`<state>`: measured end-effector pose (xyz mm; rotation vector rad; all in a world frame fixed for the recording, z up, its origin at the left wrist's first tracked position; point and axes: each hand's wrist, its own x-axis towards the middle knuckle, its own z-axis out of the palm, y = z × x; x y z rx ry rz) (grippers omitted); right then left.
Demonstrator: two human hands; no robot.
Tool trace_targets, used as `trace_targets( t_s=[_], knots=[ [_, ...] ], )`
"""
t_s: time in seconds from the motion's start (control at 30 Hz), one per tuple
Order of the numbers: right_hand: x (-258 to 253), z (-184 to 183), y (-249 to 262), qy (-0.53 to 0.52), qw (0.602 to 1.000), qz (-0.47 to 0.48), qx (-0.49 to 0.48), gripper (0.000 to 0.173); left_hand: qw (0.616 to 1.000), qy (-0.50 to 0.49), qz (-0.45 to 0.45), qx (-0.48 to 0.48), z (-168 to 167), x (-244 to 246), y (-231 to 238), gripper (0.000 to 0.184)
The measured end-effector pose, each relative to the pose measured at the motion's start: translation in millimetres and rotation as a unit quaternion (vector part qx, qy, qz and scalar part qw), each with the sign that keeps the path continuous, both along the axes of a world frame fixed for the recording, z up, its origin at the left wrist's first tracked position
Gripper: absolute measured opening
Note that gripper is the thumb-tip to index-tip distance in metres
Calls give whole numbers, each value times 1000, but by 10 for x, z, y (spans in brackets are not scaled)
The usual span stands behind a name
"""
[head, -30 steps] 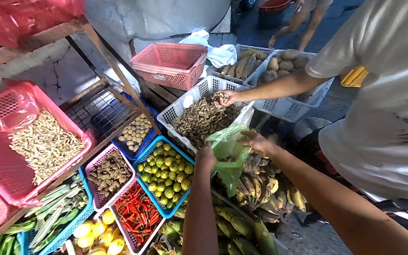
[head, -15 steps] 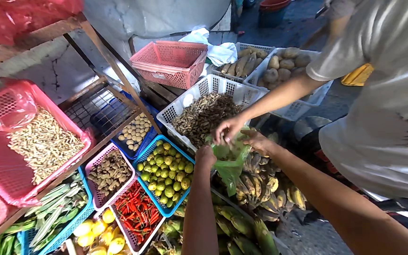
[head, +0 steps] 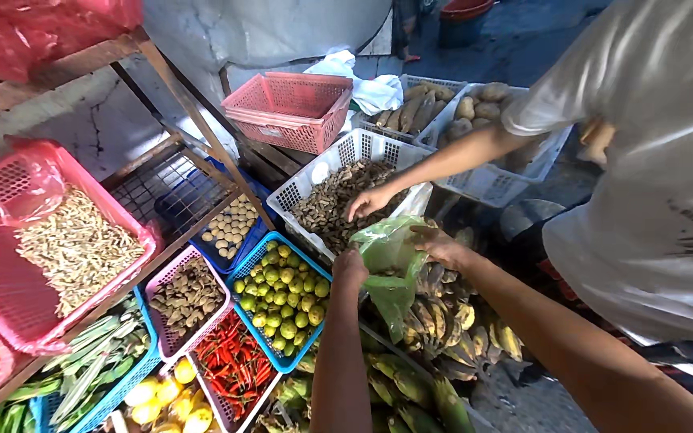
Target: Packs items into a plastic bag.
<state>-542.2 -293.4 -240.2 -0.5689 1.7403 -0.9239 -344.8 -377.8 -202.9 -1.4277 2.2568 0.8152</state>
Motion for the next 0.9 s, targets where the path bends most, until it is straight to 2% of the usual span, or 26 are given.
trace_targets(
  t_s=[0.9],
  knots=[
    [53,5,28,-8,1000,-4,-4,61,1000,3,-1,-9,19,19,43,77]
  ],
)
